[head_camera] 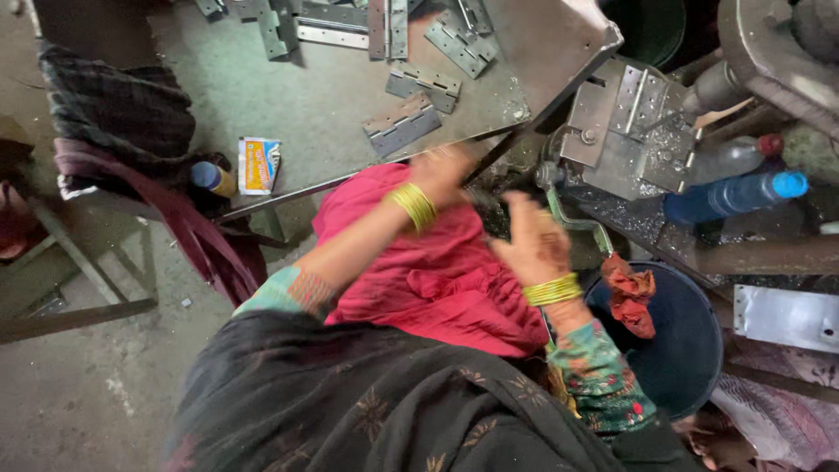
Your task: The person operates a manual metal punching machine to create holes in metal hinge plates. They repeatedly pick up plates, position them under the punch, pull the lever to punch, and place the finished plates on a nearby table.
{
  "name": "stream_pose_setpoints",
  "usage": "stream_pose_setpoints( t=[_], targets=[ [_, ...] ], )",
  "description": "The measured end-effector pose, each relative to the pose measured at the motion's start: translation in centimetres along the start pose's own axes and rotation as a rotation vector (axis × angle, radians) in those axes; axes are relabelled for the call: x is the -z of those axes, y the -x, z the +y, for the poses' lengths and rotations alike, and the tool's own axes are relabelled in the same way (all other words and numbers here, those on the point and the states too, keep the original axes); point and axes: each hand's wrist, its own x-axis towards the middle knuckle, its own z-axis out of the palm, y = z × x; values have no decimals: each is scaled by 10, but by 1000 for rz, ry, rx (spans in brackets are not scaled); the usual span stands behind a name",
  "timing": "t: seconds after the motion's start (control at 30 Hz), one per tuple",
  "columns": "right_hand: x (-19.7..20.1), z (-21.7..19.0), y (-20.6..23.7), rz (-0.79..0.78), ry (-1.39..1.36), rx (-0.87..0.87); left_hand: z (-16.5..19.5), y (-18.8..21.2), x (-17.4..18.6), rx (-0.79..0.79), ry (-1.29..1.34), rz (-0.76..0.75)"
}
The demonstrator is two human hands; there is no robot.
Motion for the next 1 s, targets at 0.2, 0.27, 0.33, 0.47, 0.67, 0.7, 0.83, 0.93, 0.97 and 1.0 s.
stream_pose_setpoints(
  t=[0.2,0.27,0.33,0.47,0.67,0.7,0.83,0.93,0.97,1.0],
  targets=[
    [45,104,82,71,514,-566,-135,-39,-12,311,-544,722],
    [42,130,117,-210,332,-851,-142,-31,-15,530,-126,321],
    [30,144,142,-216,123,-963,-127,-16,-15,519,-56,376],
    [6,153,156,-146,114,-963,-84,-5,5,351,338,658],
    [8,150,145,-186,102,-1016,61,-73,5,-203,274,443],
    [10,150,145,-181,92,-1016,97,-76,-10,-360,311,385],
    [10,150,147,-200,86,-1028,218,-76,-87,-531,-378,615],
    [10,149,146,-168,92,-1008,230,-67,-129,-417,-326,202],
    [10,148,144,-172,101,-995,227,-69,-137,-427,-303,207],
    [12,148,143,-172,115,-982,223,-71,-141,-439,-277,216]
  ],
)
